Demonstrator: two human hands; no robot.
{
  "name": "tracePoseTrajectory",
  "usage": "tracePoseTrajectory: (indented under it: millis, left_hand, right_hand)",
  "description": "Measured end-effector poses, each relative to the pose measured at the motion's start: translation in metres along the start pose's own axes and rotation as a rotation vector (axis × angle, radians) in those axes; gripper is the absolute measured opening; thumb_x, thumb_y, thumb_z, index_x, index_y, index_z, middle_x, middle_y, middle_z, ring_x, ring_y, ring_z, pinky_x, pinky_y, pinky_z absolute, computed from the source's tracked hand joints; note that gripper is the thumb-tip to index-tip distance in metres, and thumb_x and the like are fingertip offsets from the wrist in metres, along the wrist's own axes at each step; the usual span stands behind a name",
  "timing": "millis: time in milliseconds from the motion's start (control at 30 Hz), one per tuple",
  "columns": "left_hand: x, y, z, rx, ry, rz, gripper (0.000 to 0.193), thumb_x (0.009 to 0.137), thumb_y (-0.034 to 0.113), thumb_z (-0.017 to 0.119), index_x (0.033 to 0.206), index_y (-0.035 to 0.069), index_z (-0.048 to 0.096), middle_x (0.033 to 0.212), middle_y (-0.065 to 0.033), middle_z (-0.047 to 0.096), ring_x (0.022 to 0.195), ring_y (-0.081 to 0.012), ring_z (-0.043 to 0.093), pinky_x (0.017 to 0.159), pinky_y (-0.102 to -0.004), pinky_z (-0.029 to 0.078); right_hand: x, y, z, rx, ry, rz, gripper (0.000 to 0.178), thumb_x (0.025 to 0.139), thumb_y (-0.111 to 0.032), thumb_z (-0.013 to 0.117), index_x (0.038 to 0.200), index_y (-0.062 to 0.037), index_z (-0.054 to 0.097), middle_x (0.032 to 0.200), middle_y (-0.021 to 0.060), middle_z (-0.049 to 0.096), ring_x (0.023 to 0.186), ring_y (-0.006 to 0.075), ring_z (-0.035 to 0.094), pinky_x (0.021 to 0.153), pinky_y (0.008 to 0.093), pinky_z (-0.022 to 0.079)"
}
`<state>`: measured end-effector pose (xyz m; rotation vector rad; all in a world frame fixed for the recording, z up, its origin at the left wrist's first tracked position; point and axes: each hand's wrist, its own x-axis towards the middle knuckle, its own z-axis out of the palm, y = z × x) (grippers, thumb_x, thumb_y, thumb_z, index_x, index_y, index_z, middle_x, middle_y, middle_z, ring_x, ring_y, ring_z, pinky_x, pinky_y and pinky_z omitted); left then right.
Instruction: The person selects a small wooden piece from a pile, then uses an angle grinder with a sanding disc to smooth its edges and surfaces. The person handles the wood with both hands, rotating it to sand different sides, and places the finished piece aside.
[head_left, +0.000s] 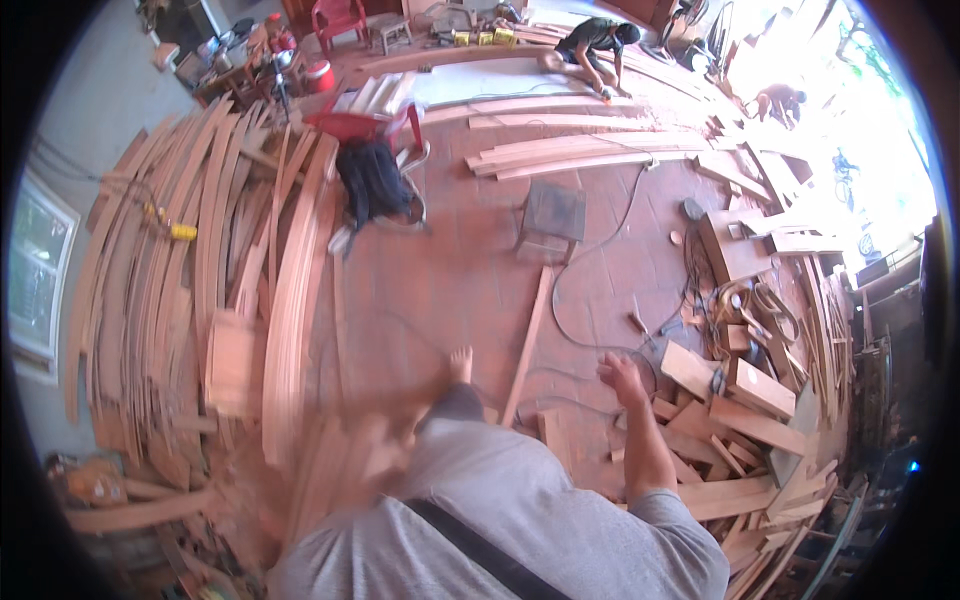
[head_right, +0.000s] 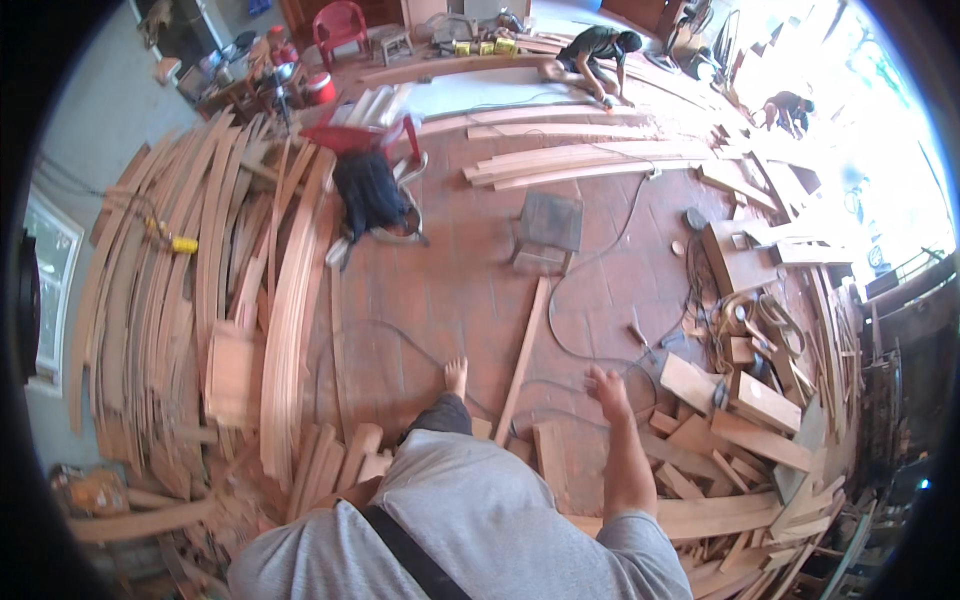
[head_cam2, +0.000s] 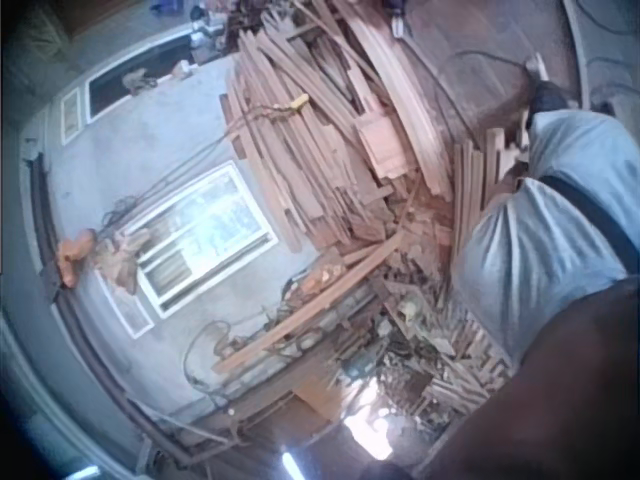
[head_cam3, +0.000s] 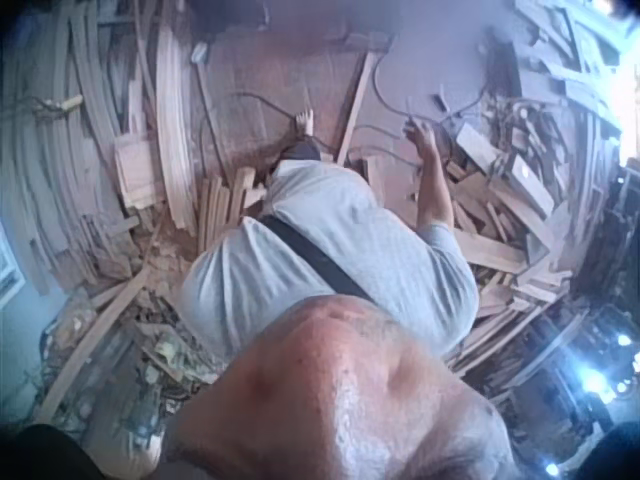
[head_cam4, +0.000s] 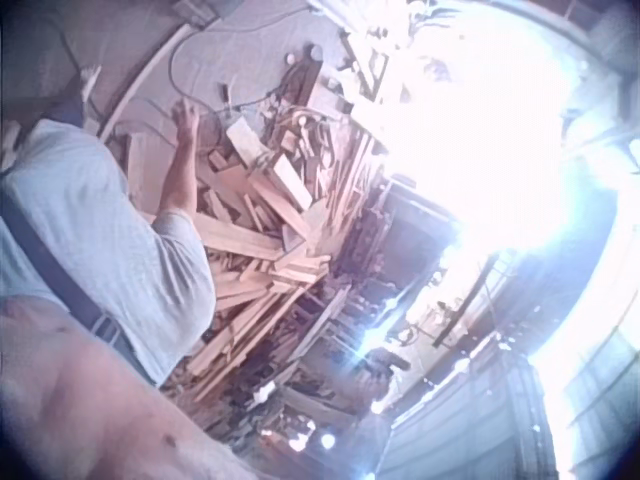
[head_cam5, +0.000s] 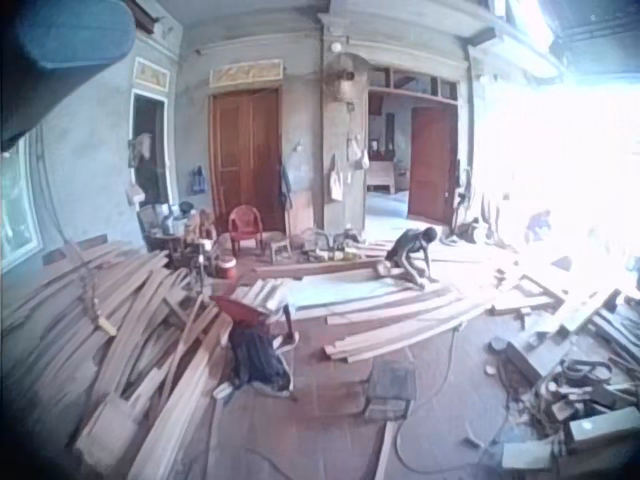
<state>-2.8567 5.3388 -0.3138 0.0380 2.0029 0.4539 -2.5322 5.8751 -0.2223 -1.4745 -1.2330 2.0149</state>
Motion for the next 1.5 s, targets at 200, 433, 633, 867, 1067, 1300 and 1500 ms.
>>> tracePoseTrajectory:
  millis: [200, 433, 633, 867, 1067, 1300, 1500]
  left_hand:
    - [0.192, 0.351, -0.158, -0.115, 0.344, 0.529, 0.039, 0.094, 0.031, 0.07, 0.119, 0.001, 0.065, 0.096, -0.0069, 0.07, 0.082, -0.0142, 0.065, 0.071, -0.0323, 0.054]
    - [0.309, 0.626, -0.271, -0.31, 0.183, 0.631, 0.045, 0.097, 0.03, 0.068, 0.128, -0.001, 0.061, 0.108, -0.0077, 0.071, 0.092, -0.016, 0.066, 0.083, -0.0298, 0.053]
    - [0.396, 0.712, -0.314, 0.327, -0.155, 0.299, 0.045, 0.091, 0.047, 0.067, 0.083, 0.003, 0.071, 0.07, -0.0082, 0.067, 0.063, -0.0201, 0.064, 0.06, -0.0398, 0.051]
    - [0.502, 0.87, -0.35, -0.18, 0.045, 0.397, 0.036, 0.092, 0.04, 0.064, 0.095, 0.005, 0.074, 0.086, -0.008, 0.069, 0.081, -0.0184, 0.062, 0.073, -0.0358, 0.048]
    - [0.64, 1.036, -0.402, 0.173, 0.046, 0.561, 0.047, 0.098, 0.044, 0.051, 0.1, 0.0, 0.068, 0.098, -0.0202, 0.07, 0.096, -0.0327, 0.067, 0.082, -0.0441, 0.051]
    - [0.745, 1.152, -0.485, -0.41, -0.104, 0.488, 0.044, 0.093, 0.043, 0.066, 0.107, 0.002, 0.074, 0.086, -0.0106, 0.071, 0.08, -0.0179, 0.067, 0.075, -0.0343, 0.052]
    - [0.779, 1.283, -0.614, -0.673, 0.128, 0.358, 0.046, 0.095, 0.048, 0.063, 0.121, 0.01, 0.069, 0.102, -0.0123, 0.069, 0.088, -0.0239, 0.07, 0.078, -0.0373, 0.054]
  right_hand:
    - [0.049, 0.118, 0.007, -0.613, 0.066, 0.769, 0.042, 0.094, -0.042, 0.067, 0.116, -0.0065, 0.065, 0.085, 0.0086, 0.064, 0.065, 0.0255, 0.058, 0.057, 0.0466, 0.05]
    - [0.253, -0.013, 0.139, -0.61, -0.051, 0.761, 0.041, 0.094, -0.041, 0.067, 0.117, -0.0068, 0.061, 0.088, 0.0084, 0.064, 0.066, 0.0236, 0.06, 0.054, 0.0413, 0.05]
    - [0.523, -0.198, 0.202, -0.632, -0.002, 0.493, 0.041, 0.095, -0.04, 0.067, 0.117, -0.007, 0.057, 0.091, 0.0083, 0.064, 0.066, 0.022, 0.062, 0.051, 0.0368, 0.05]
    - [0.791, -0.564, 0.334, -0.442, 0.144, -0.066, 0.044, 0.095, -0.043, 0.068, 0.101, -0.0007, 0.054, 0.102, 0.0129, 0.067, 0.079, 0.0162, 0.065, 0.062, 0.028, 0.05]
    - [0.989, -0.655, 0.451, -0.553, -0.127, 0.015, 0.029, 0.102, -0.033, 0.059, 0.119, -0.0092, 0.059, 0.112, 0.006, 0.067, 0.093, 0.0157, 0.065, 0.067, 0.0297, 0.052]
    - [1.109, -0.718, 0.536, -0.937, -0.281, 0.354, 0.036, 0.101, -0.032, 0.059, 0.12, -0.0034, 0.05, 0.114, 0.0145, 0.069, 0.085, 0.0273, 0.069, 0.069, 0.0398, 0.055]
    - [1.268, -0.826, 0.617, -0.79, -0.279, 0.325, 0.043, 0.096, -0.036, 0.065, 0.117, -0.0027, 0.049, 0.115, 0.0188, 0.064, 0.084, 0.0253, 0.066, 0.067, 0.0404, 0.054]
